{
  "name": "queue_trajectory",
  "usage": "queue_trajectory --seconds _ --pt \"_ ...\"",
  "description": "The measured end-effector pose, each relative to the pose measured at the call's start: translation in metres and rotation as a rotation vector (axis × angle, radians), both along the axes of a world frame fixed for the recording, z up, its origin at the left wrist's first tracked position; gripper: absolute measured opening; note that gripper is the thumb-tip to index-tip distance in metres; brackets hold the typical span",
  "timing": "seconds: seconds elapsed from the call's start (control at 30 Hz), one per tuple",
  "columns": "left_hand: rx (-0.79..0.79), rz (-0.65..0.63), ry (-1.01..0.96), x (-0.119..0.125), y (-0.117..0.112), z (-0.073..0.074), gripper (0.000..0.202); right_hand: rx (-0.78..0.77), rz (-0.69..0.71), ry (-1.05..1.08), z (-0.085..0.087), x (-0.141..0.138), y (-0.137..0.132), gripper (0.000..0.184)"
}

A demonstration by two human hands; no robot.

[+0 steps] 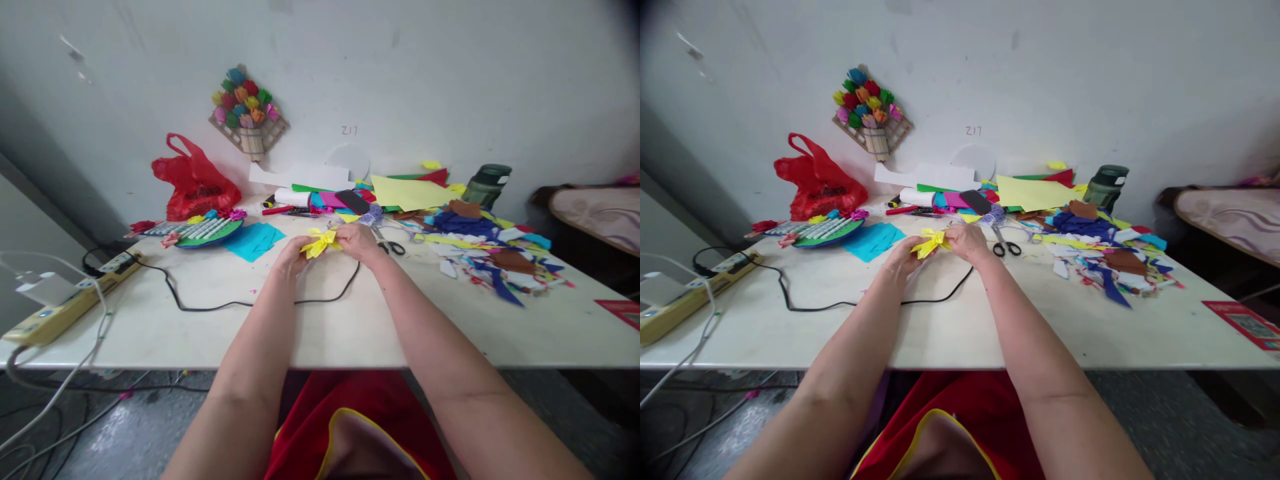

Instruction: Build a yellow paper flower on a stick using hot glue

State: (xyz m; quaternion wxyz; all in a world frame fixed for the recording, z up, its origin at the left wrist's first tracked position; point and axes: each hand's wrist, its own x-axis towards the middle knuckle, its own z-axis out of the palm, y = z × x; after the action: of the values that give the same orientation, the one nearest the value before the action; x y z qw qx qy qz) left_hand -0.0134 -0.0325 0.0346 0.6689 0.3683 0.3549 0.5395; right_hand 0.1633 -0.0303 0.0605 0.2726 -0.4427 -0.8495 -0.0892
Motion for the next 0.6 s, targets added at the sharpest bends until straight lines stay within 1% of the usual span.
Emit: queue_trajectory --seconds 0.1,0.17,0.4,0.5,0.6 --pt "-0.034 0.047 -0.037 0.001 -0.001 0.001 0.014 0.040 -0.010 -0.040 0.002 -0.002 -0.003 0.024" --pt "-0.026 0.041 -0.033 0.001 -0.001 0.001 0.014 0.042 -0.013 -0.047 0.002 -0.003 -0.004 0.024" --pt "0.129 -0.048 0.056 -0.002 0.005 -0.003 0.026 0.025 0.006 0.005 -0.006 0.000 0.002 0.030" --pt "0.163 -0.059 0.097 -0.004 0.005 -0.005 0.033 0.016 0.033 0.034 -0.009 0.002 0.004 0.035" --pt "0.174 -0.049 0.133 -0.005 0.006 -0.007 0.037 -0.018 0.030 0.044 -0.010 0.004 0.005 0.037"
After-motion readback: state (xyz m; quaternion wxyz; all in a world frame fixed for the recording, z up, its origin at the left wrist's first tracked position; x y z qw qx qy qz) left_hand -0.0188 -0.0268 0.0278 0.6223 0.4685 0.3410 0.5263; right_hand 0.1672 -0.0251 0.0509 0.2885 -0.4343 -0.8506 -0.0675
